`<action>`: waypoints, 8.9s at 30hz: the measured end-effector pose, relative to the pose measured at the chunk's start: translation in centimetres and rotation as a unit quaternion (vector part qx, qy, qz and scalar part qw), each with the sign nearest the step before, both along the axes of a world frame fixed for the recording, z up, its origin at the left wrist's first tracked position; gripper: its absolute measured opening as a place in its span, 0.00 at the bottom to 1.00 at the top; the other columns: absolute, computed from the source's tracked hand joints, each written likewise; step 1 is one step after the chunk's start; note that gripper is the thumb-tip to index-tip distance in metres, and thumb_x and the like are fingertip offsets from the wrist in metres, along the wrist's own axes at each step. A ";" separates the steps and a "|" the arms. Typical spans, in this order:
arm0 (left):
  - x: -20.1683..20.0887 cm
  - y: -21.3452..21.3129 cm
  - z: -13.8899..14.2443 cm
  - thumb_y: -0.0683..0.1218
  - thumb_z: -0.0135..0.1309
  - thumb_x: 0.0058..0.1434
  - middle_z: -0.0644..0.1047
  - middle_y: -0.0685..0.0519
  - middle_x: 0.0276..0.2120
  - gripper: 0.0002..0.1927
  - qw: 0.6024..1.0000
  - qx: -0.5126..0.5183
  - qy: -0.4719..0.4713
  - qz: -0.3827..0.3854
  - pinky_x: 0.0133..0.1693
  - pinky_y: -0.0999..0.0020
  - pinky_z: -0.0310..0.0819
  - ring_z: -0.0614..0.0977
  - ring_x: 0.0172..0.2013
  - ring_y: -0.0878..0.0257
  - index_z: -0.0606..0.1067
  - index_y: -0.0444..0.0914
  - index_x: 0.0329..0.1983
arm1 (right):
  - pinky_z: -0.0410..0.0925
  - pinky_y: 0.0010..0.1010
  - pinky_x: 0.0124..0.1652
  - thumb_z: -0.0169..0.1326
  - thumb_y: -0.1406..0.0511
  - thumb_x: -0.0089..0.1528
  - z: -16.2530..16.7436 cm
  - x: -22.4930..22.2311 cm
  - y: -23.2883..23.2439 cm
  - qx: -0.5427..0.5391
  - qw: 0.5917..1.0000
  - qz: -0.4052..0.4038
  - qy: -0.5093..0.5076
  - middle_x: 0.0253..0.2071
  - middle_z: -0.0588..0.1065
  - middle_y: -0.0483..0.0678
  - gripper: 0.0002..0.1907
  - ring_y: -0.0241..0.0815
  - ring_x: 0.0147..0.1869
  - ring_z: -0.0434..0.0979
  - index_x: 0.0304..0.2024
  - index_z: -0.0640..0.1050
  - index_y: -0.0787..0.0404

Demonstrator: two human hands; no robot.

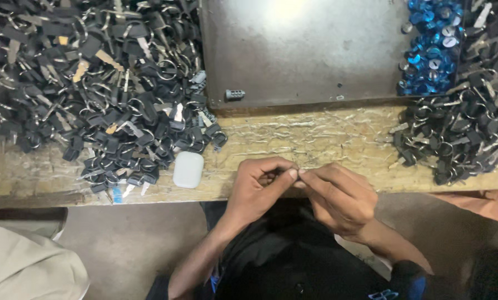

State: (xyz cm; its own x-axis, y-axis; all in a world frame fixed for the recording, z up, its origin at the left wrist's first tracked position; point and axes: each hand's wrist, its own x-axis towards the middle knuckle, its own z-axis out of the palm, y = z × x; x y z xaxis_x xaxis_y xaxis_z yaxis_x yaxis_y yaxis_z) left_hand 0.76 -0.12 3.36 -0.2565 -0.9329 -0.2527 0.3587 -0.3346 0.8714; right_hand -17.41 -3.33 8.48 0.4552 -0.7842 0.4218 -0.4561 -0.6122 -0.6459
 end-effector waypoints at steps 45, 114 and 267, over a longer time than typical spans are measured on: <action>3.2 -0.8 2.1 0.40 0.56 0.69 0.76 0.52 0.28 0.07 0.961 0.187 0.200 0.048 0.23 0.79 0.58 0.69 0.22 0.74 0.77 0.27 0.39 | 0.75 0.28 0.47 0.63 0.77 0.58 -0.6 0.4 -1.4 0.271 0.958 0.023 -0.092 0.45 0.80 0.55 0.14 0.45 0.49 0.83 0.46 0.81 0.69; -1.2 -1.9 -1.6 0.33 0.61 0.62 0.81 0.46 0.30 0.04 0.968 -0.090 -0.169 0.163 0.31 0.73 0.77 0.84 0.30 0.63 0.77 0.28 0.36 | 0.70 0.41 0.45 0.65 0.72 0.66 -3.1 -10.7 -17.8 -0.072 0.905 -0.152 0.390 0.42 0.76 0.53 0.07 0.55 0.48 0.77 0.46 0.81 0.64; -2.1 -0.9 -1.4 0.39 0.60 0.66 0.80 0.49 0.40 0.07 0.911 -0.202 -0.321 0.161 0.38 0.69 0.78 0.83 0.37 0.62 0.79 0.35 0.47 | 0.69 0.44 0.39 0.64 0.69 0.66 -4.5 -7.9 -22.5 -0.084 0.929 -0.166 0.321 0.36 0.77 0.57 0.05 0.58 0.39 0.78 0.38 0.80 0.66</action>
